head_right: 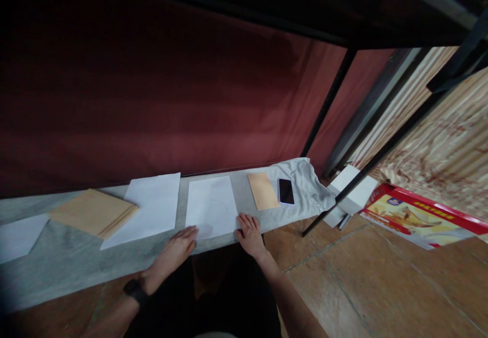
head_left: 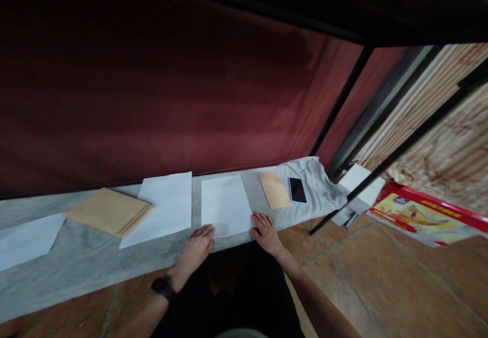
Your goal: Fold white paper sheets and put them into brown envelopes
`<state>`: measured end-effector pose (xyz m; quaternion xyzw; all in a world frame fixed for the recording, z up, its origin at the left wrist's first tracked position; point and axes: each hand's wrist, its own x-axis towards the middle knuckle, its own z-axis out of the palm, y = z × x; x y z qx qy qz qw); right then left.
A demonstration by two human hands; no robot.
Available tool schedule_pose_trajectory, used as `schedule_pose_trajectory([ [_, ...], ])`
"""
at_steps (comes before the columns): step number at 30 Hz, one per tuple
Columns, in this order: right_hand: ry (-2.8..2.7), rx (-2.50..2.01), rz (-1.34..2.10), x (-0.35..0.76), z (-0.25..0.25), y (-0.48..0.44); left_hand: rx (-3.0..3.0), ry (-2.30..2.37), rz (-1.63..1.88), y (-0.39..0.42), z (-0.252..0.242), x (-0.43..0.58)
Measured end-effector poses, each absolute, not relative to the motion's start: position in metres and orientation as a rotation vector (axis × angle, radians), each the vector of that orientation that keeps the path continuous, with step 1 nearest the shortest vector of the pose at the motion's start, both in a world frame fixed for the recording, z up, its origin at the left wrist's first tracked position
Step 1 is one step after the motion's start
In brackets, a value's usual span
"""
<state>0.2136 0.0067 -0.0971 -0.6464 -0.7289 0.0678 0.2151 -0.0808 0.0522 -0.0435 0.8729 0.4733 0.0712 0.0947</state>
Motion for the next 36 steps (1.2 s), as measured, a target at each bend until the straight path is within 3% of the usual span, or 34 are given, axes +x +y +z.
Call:
schedule_pose_trajectory([
  [20,-1.718,-1.529,0.446,0.225,-0.082,0.025,2.03,1.156,0.753,0.038,-0.009,-0.107],
  [29,-1.674,-1.723,0.387,0.213,-0.087,0.053,1.488,1.314,1.091,0.087,-0.041,-0.09],
  [36,-1.62,-1.873,0.223,0.205,-0.093,0.058,1.621,1.597,0.955,0.109,-0.07,-0.081],
])
